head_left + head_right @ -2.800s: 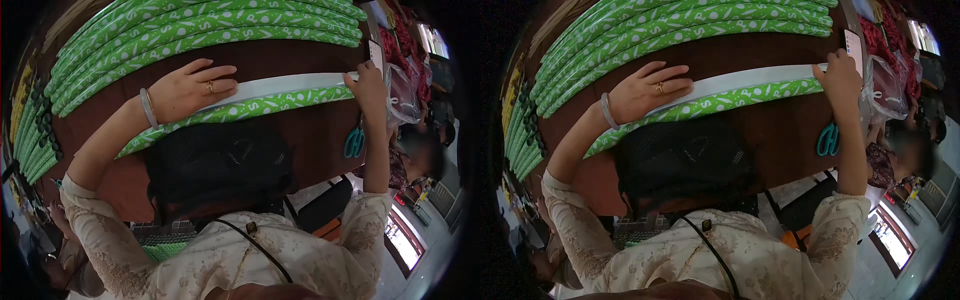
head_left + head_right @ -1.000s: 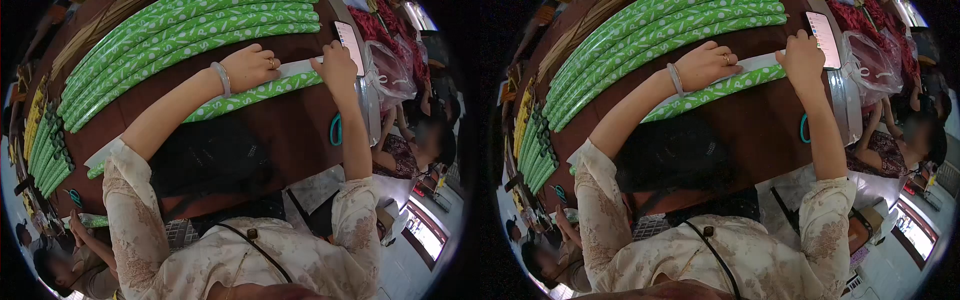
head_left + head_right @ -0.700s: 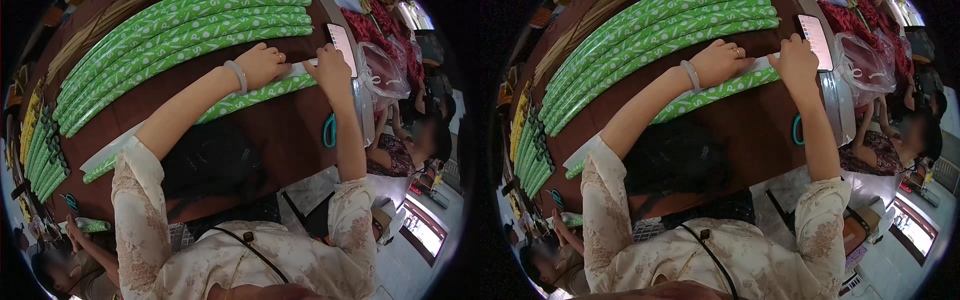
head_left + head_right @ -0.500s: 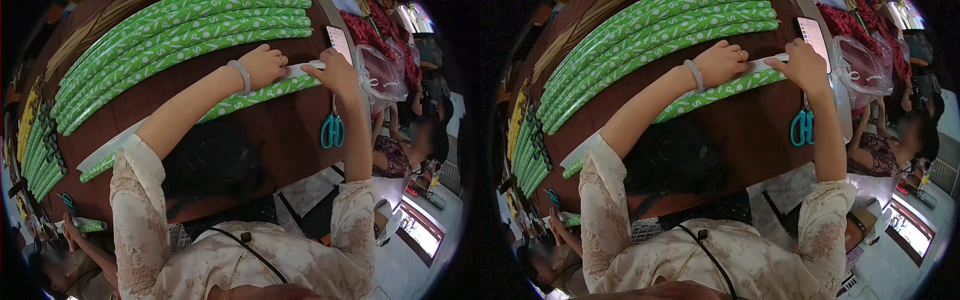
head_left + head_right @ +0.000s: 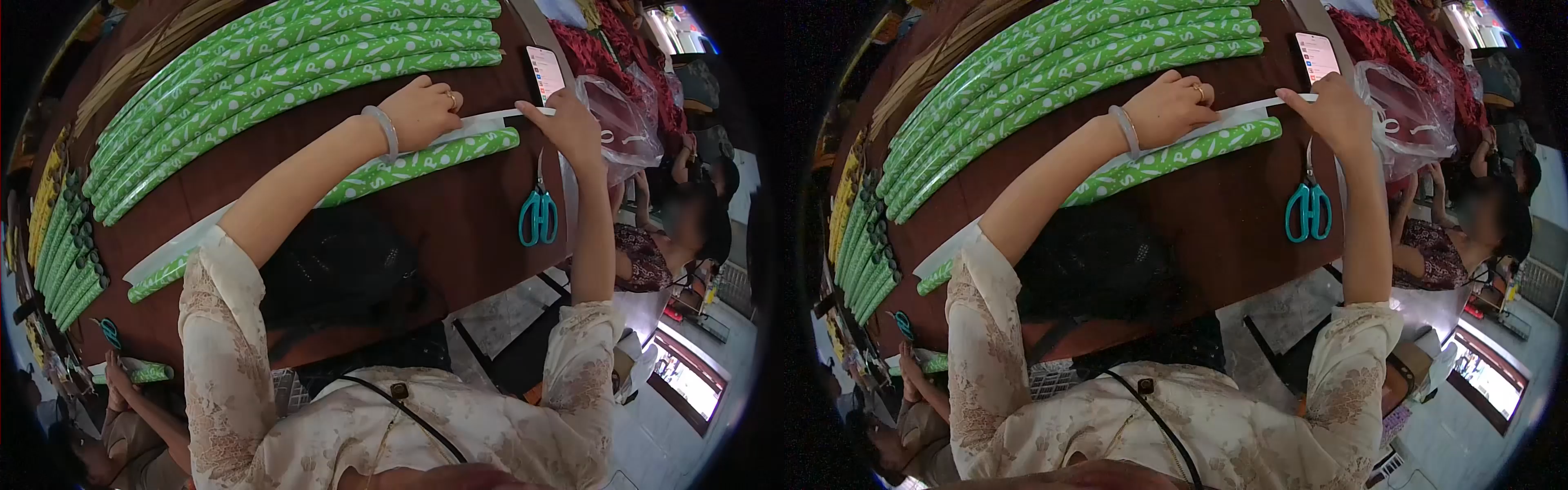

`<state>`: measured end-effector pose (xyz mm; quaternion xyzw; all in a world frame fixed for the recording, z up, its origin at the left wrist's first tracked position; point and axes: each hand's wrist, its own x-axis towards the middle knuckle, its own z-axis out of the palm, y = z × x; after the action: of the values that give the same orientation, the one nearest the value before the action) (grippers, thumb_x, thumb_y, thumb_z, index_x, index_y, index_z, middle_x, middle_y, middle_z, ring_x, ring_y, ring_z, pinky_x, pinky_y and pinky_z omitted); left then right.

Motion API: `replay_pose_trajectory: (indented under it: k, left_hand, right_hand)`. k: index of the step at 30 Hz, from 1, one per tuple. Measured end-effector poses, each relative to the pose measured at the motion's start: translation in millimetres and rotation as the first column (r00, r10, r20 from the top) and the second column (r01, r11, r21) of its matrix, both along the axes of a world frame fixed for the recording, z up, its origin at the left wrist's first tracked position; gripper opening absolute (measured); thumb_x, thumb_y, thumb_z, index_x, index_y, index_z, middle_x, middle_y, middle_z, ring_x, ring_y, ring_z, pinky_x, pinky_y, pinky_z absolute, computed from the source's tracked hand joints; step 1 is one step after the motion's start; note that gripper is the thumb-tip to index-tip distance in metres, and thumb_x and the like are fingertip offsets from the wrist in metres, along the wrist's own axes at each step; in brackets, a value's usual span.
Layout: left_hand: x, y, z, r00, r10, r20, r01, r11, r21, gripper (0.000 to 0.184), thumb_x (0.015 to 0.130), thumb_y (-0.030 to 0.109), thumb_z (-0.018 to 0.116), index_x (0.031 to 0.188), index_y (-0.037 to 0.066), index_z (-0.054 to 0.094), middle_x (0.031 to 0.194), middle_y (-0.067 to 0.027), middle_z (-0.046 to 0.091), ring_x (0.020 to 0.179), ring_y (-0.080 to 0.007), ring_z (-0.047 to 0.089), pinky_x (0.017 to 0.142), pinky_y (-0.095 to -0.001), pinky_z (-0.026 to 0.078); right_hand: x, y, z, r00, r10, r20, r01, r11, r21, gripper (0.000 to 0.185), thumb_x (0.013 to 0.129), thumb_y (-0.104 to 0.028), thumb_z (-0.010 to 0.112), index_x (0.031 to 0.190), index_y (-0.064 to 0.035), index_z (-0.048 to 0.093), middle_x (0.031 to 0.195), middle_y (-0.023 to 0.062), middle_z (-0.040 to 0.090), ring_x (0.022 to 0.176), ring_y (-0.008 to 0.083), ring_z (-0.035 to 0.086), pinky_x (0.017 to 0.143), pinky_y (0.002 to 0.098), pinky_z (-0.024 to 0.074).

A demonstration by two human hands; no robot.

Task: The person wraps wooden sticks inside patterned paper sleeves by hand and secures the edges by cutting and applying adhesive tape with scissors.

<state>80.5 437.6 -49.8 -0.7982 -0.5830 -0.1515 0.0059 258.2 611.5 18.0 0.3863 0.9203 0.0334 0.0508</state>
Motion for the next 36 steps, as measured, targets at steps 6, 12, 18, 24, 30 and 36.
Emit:
replay_pose_trajectory:
  k: [6,12,18,24,30,36]
  left_hand:
    - [26.5,20.6,-4.2,0.903,0.33,0.275,-0.322,0.944,-0.075,0.013,0.078,0.019,0.06,0.087,0.009,0.06,0.09,-0.0056,0.059,0.089,-0.0221,0.057,0.077,-0.0345,0.043]
    - [46.5,51.4,-6.7,0.719,0.545,0.431,-0.436,0.837,-0.33,0.026,0.077,0.025,0.063,0.096,0.007,0.063,0.085,-0.0081,0.065,0.085,-0.0253,0.059,0.076,-0.0363,0.048]
    - [50.7,51.8,-1.1,0.702,0.567,0.431,-0.441,0.821,-0.363,0.021,0.078,0.027,0.063,0.086,0.009,0.068,0.083,-0.0082,0.065,0.082,-0.0253,0.06,0.074,-0.0363,0.048]
    - [56.4,53.4,-6.6,0.677,0.568,0.468,-0.441,0.822,-0.36,0.02,0.078,0.026,0.063,0.082,0.007,0.069,0.08,-0.011,0.063,0.077,-0.0264,0.059,0.07,-0.0367,0.047]
    - [63.9,50.7,-7.3,0.704,0.505,0.499,-0.472,0.858,-0.202,0.016,0.076,0.02,0.064,0.077,0.005,0.067,0.074,-0.012,0.059,0.075,-0.0274,0.057,0.069,-0.0361,0.046]
    - [67.9,51.8,-8.3,0.689,0.514,0.51,-0.501,0.847,-0.177,0.014,0.075,0.019,0.063,0.073,0.005,0.066,0.078,-0.0115,0.058,0.076,-0.0272,0.057,0.069,-0.0372,0.047]
  right_hand:
    - [9.8,-21.8,-4.7,0.97,-0.017,-0.243,-0.003,0.997,-0.083,0.051,0.077,-0.052,0.059,0.08,-0.0011,0.062,0.092,0.0108,0.058,0.08,0.0287,0.058,0.07,0.0366,0.0447]
    - [30.8,-10.7,-23.5,0.926,0.023,-0.377,-0.08,0.988,-0.136,0.047,0.077,-0.051,0.059,0.086,-0.0044,0.063,0.094,0.007,0.057,0.082,0.0252,0.058,0.068,0.037,0.0457]
    - [37.7,-12.5,-24.5,0.906,0.024,-0.423,-0.114,0.975,-0.19,0.045,0.077,-0.047,0.062,0.087,-0.0029,0.061,0.097,0.0061,0.055,0.082,0.0245,0.058,0.069,0.0364,0.0457]
    - [44.5,-15.0,-31.7,0.869,0.058,-0.492,-0.138,0.982,-0.127,0.044,0.075,-0.046,0.064,0.086,-0.003,0.062,0.097,0.0058,0.055,0.082,0.0245,0.058,0.07,0.0366,0.046]
    - [45.0,-19.9,-36.0,0.851,0.164,-0.5,-0.134,0.986,0.096,0.042,0.072,-0.045,0.067,0.08,-0.0033,0.064,0.095,0.0054,0.056,0.086,0.0241,0.057,0.074,0.038,0.0451]
    - [42.9,-17.5,-52.7,0.803,0.259,-0.536,-0.1,0.947,0.307,0.042,0.07,-0.044,0.069,0.078,-0.0036,0.064,0.095,0.0043,0.056,0.087,0.0233,0.055,0.077,0.0377,0.0429]
